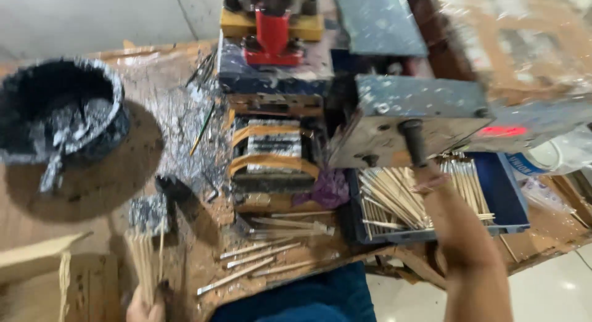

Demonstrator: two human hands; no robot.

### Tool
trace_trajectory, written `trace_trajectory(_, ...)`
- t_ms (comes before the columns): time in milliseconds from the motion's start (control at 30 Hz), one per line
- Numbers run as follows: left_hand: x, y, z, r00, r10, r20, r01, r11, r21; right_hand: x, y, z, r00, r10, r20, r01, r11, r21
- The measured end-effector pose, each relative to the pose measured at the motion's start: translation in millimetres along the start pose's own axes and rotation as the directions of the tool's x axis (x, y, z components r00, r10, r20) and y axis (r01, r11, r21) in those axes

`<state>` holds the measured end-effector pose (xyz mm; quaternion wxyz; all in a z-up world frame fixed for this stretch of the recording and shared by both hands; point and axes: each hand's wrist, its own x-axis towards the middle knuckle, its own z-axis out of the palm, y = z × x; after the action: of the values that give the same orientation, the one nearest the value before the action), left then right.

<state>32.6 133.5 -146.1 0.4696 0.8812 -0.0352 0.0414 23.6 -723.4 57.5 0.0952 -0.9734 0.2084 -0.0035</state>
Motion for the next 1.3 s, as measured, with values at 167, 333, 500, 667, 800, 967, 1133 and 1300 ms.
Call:
trace_trajectory(167,-2,125,-24,0.972,-0.233,0.032,0.214,0.932,0.291,-122,-117,-28,0.985,-0.014,0.175,0.03,0.995,-0.091)
trace_trajectory(333,-16,111,-25,0.998,-0.03,0.057,-0.007,0.83,0.557,-265,-192,-21,0.886,-0.432,-0.169,0.451,0.716,0.533)
trace_trajectory(500,-22,149,-34,0.999,0.012,0.041,-0.038,0.693,0.72,-299,-236,63,0.924,-0.38,-0.044,0.339,0.761,0.553)
trace_trajectory(667,-20,185,-28,0.969,0.244,0.034,-0.193,0.667,0.72,-289,-269,105,0.903,-0.399,-0.162,0.416,0.713,0.564)
trace_trajectory(800,-20,199,-5,0.948,0.241,0.209,-0.308,0.863,0.4,-255,-287,104,0.915,-0.368,-0.166,0.403,0.808,0.429)
trace_trajectory(967,-4,205,14,0.908,0.21,0.362,-0.343,0.869,0.356,-214,-289,126,0.896,-0.426,-0.121,0.44,0.889,0.126)
trace_trajectory(1133,9,200,53,0.806,0.266,0.53,-0.474,0.826,0.306,-228,-291,154,0.902,-0.433,0.007,0.383,0.805,0.452)
trace_trajectory(1300,29,246,77,0.72,0.452,0.527,-0.622,0.757,0.2,-249,-261,144,0.942,-0.281,-0.186,0.336,0.818,0.466)
